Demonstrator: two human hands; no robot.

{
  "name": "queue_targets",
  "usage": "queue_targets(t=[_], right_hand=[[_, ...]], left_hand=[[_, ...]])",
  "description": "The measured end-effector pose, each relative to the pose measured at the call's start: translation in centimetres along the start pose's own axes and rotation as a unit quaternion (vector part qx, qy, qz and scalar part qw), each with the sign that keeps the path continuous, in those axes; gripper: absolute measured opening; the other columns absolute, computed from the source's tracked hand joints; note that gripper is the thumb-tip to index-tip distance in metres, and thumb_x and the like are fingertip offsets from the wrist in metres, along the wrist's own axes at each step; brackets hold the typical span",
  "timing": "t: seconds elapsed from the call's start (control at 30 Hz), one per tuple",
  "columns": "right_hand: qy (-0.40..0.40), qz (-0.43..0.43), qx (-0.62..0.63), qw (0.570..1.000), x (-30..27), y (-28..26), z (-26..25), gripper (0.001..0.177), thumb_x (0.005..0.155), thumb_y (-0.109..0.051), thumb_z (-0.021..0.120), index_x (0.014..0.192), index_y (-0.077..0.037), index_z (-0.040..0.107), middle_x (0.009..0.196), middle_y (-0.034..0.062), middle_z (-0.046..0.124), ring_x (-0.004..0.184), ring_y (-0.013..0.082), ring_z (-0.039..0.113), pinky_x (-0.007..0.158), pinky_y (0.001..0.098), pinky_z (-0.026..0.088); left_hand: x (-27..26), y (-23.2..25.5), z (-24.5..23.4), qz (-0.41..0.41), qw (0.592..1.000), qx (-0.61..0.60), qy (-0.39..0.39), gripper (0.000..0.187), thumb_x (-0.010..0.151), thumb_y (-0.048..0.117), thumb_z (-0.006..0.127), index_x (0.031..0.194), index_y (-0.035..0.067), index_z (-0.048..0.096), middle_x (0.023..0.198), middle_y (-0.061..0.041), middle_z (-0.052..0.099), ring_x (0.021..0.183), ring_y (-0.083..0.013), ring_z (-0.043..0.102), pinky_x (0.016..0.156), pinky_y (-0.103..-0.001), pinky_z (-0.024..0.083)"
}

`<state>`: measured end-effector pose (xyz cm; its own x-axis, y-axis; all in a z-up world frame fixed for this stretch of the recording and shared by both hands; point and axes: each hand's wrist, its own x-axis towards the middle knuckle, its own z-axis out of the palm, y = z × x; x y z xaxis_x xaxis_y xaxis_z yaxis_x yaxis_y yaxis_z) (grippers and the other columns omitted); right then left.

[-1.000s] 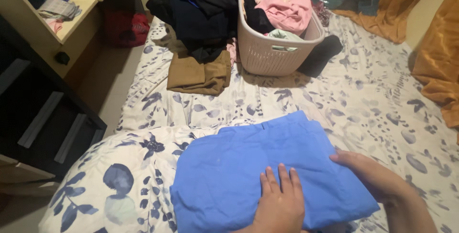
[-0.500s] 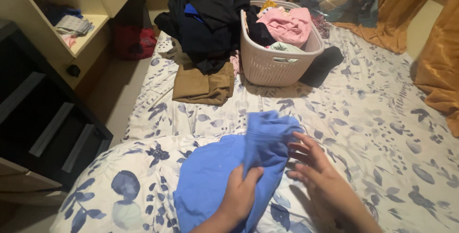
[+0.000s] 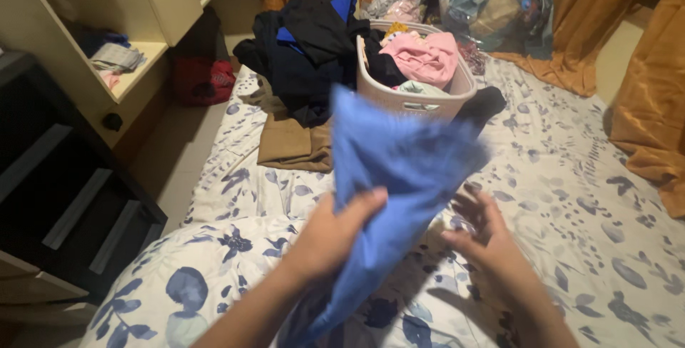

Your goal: The person folds several pairs of pants on a bed. They handle light blue, brown, royal blue, and black pants one at a time, smoothing and folding each into a compact rectangle before placing them in a neat stack.

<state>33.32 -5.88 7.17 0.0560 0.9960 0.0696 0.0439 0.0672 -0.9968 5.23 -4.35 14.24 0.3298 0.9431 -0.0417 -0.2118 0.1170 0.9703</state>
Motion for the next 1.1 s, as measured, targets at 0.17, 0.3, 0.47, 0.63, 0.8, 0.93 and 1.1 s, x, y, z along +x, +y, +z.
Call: queue_targets(t=[0.17, 0.3, 0.47, 0.63, 0.8, 0.93, 1.1], right_hand=[[-0.048, -0.002, 0.151, 0.987, 2.2, 0.4, -3.6, 0.124, 0.071, -0.071, 0.073, 0.160, 0.000, 0.025, 0.155, 0.0238, 0.041, 0.139, 0.0384, 0.044, 0.113, 0.0528, 0.038], [-0.162, -0.020, 0.363, 0.918, 0.8, 0.9, -3.4, 0.132, 0.069, -0.081, 0.069, 0.162, -0.003, 0.020, 0.159, 0.0246, 0.038, 0.141, 0.0432, 0.043, 0.114, 0.0582, 0.037], [-0.066, -0.017, 0.500, 0.863, -2.4, 2.3, 1.5, 0.108, 0.089, -0.076, 0.059, 0.160, -0.002, 0.027, 0.158, 0.0282, 0.038, 0.137, 0.0482, 0.043, 0.112, 0.0623, 0.038], [-0.037, 0.105, 0.534, 0.838, -2.1, 3.7, -0.2, 0.084, 0.087, -0.051, 0.065, 0.151, -0.002, 0.039, 0.148, 0.0253, 0.053, 0.131, 0.0457, 0.055, 0.108, 0.0648, 0.042], [0.097, 0.131, 0.378, 0.911, 1.9, 1.8, -7.9, 0.057, 0.087, -0.016, 0.060, 0.138, 0.009, 0.052, 0.127, 0.0247, 0.068, 0.114, 0.0375, 0.066, 0.102, 0.0535, 0.050], [0.151, 0.036, 0.348, 0.925, 3.7, 1.5, -14.4, 0.054, 0.088, -0.009, 0.061, 0.139, 0.007, 0.052, 0.129, 0.0214, 0.066, 0.115, 0.0338, 0.067, 0.103, 0.0494, 0.052], [0.203, -0.058, 0.370, 0.905, 6.4, 4.6, -23.1, 0.049, 0.093, -0.008, 0.060, 0.139, 0.005, 0.051, 0.131, 0.0187, 0.065, 0.119, 0.0324, 0.065, 0.106, 0.0513, 0.049]], left_hand=[[0.1, 6.3, 0.4, 0.080, 0.951, -0.273, -0.120, 0.054, 0.098, 0.031, 0.063, 0.132, -0.011, 0.059, 0.122, -0.021, 0.070, 0.105, -0.0247, 0.070, 0.097, -0.037, 0.055], [1.1, 5.4, 0.9, 0.107, 0.923, -0.356, -0.098, 0.055, 0.101, 0.033, 0.059, 0.137, -0.009, 0.057, 0.128, -0.016, 0.069, 0.112, -0.0216, 0.067, 0.104, -0.035, 0.051], [3.4, 1.4, 0.2, 0.048, 0.921, -0.377, -0.082, 0.057, 0.099, 0.037, 0.053, 0.135, -0.006, 0.058, 0.127, -0.015, 0.070, 0.112, -0.0228, 0.069, 0.104, -0.036, 0.050], [7.9, -2.2, 0.5, -0.005, 0.917, -0.390, -0.083, 0.057, 0.099, 0.038, 0.055, 0.135, -0.006, 0.057, 0.126, -0.018, 0.069, 0.112, -0.0270, 0.068, 0.104, -0.040, 0.051], [13.6, -3.5, 3.0, -0.019, 0.926, -0.368, -0.087, 0.054, 0.096, 0.034, 0.055, 0.135, -0.003, 0.057, 0.126, -0.017, 0.070, 0.113, -0.0279, 0.069, 0.105, -0.043, 0.052], [21.1, -4.9, 7.0, -0.034, 0.912, -0.382, -0.147, 0.046, 0.093, 0.031, 0.058, 0.127, 0.000, 0.059, 0.119, -0.015, 0.071, 0.109, -0.0274, 0.070, 0.104, -0.044, 0.053], [34.1, -9.4, 15.8, -0.073, 0.891, -0.368, -0.256, 0.038, 0.094, 0.021, 0.070, 0.122, -0.002, 0.059, 0.111, -0.013, 0.069, 0.103, -0.0261, 0.069, 0.102, -0.043, 0.054]])
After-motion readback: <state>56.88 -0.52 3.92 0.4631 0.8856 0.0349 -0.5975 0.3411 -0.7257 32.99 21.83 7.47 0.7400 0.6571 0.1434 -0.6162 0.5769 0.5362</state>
